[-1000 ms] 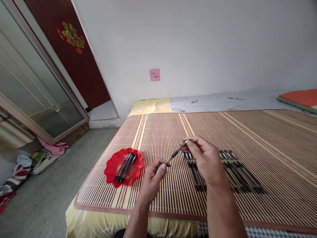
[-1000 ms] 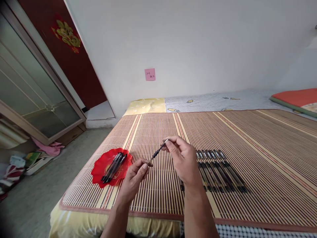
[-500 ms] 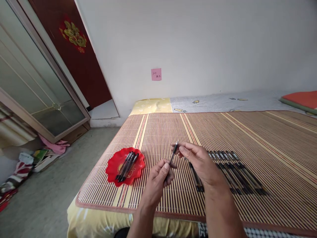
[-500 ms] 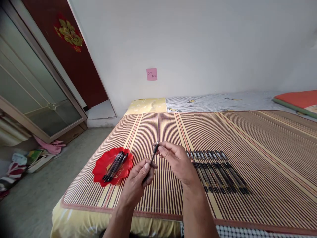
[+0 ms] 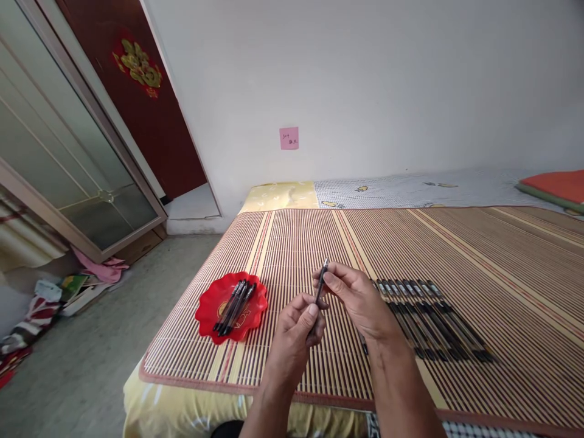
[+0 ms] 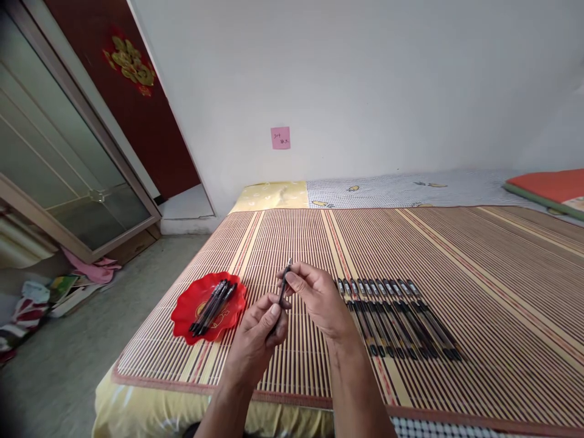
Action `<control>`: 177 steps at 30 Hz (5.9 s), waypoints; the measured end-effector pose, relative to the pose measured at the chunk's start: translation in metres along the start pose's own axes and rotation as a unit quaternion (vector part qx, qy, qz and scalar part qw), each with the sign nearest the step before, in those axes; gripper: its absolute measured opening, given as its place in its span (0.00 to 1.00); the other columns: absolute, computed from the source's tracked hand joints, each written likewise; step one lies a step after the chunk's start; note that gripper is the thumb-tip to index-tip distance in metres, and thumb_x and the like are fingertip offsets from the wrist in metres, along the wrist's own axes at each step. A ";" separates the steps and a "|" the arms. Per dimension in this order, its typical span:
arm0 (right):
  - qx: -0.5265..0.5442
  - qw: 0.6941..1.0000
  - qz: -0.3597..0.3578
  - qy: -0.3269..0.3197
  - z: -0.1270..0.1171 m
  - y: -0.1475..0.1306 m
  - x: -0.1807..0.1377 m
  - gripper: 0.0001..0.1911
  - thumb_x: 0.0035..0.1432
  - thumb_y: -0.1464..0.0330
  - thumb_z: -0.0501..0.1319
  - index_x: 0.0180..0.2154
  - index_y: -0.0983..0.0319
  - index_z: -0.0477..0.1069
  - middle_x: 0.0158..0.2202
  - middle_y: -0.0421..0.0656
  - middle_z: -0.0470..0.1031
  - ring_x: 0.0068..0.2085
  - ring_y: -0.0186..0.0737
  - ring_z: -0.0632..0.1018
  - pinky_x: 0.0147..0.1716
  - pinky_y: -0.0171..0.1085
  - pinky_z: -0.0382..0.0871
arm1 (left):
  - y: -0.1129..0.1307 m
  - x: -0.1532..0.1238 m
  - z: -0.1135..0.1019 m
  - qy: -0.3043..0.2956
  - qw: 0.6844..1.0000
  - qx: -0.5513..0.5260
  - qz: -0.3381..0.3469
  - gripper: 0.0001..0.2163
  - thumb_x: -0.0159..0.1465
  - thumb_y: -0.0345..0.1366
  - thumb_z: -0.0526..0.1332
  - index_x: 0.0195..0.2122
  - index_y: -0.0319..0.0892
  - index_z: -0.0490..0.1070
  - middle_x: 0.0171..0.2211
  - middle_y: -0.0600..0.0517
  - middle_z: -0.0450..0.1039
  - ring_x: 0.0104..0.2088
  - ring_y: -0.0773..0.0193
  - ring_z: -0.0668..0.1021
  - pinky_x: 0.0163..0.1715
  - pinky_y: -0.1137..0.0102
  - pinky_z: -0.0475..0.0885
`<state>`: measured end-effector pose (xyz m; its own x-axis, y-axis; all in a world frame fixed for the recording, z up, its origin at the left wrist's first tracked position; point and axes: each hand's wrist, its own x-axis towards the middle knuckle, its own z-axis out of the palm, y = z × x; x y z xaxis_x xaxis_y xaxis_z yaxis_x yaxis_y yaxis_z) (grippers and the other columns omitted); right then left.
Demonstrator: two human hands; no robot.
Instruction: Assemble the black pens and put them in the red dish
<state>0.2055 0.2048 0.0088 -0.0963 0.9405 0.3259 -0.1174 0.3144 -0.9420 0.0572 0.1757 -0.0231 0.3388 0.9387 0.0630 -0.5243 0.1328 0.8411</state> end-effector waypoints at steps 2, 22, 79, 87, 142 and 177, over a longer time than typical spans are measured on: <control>0.003 1.000 -0.004 -0.004 0.002 0.001 0.001 0.13 0.65 0.57 0.64 0.38 0.60 0.79 0.36 0.43 0.80 0.37 0.38 0.79 0.41 0.38 0.74 | -0.002 0.000 0.000 0.024 1.000 0.000 0.007 0.17 0.60 0.47 0.72 0.37 0.39 0.71 0.21 0.58 0.65 0.20 0.75 0.61 0.20 0.77 0.50; 0.133 0.989 -0.006 0.068 -0.010 0.005 -0.001 0.13 0.63 0.58 0.65 0.42 0.58 0.81 0.46 0.48 0.82 0.43 0.44 0.81 0.46 0.45 0.77 | -0.005 0.000 0.002 -0.022 0.999 0.040 -0.011 0.16 0.63 0.48 0.68 0.38 0.38 0.72 0.20 0.59 0.62 0.20 0.74 0.60 0.20 0.76 0.51; 0.096 0.993 0.013 0.064 -0.026 0.001 -0.002 0.09 0.58 0.57 0.70 0.34 0.56 0.81 0.40 0.43 0.79 0.44 0.44 0.76 0.52 0.45 0.66 | -0.009 -0.002 0.007 -0.013 0.999 0.039 -0.012 0.17 0.62 0.46 0.70 0.35 0.39 0.67 0.19 0.59 0.69 0.13 0.78 0.63 0.12 0.82 0.57; 0.083 0.995 0.003 0.056 -0.027 0.001 -0.004 0.06 0.57 0.61 0.71 0.34 0.56 0.81 0.38 0.42 0.78 0.44 0.43 0.75 0.52 0.43 0.66 | -0.009 -0.001 0.006 -0.020 0.999 0.035 -0.011 0.16 0.63 0.46 0.69 0.35 0.39 0.67 0.19 0.59 0.69 0.14 0.77 0.63 0.12 0.82 0.56; 0.047 0.998 -0.018 0.022 -0.027 0.009 -0.002 0.06 0.62 0.60 0.67 0.35 0.55 0.80 0.37 0.41 0.78 0.41 0.43 0.76 0.48 0.43 0.68 | -0.006 -0.002 0.005 -0.034 0.995 0.066 -0.060 0.17 0.62 0.48 0.67 0.34 0.36 0.72 0.24 0.46 0.80 0.18 0.64 0.80 0.17 0.77 0.59; -0.589 0.780 0.210 -0.027 -0.037 0.088 0.016 0.09 0.62 0.70 0.61 0.35 0.61 0.80 0.38 0.48 0.83 0.42 0.44 0.81 0.37 0.36 0.64 | -0.001 0.004 -0.008 0.047 0.995 0.083 -0.016 0.16 0.63 0.47 0.68 0.39 0.38 0.70 0.24 0.51 0.78 0.18 0.67 0.78 0.18 0.78 0.61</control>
<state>0.2303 0.2520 -0.0720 0.0722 0.9956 -0.0593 0.9219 -0.0893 -0.3770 0.0528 0.1819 -0.0274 0.2743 0.9616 -0.0105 -0.3760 0.1173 0.9192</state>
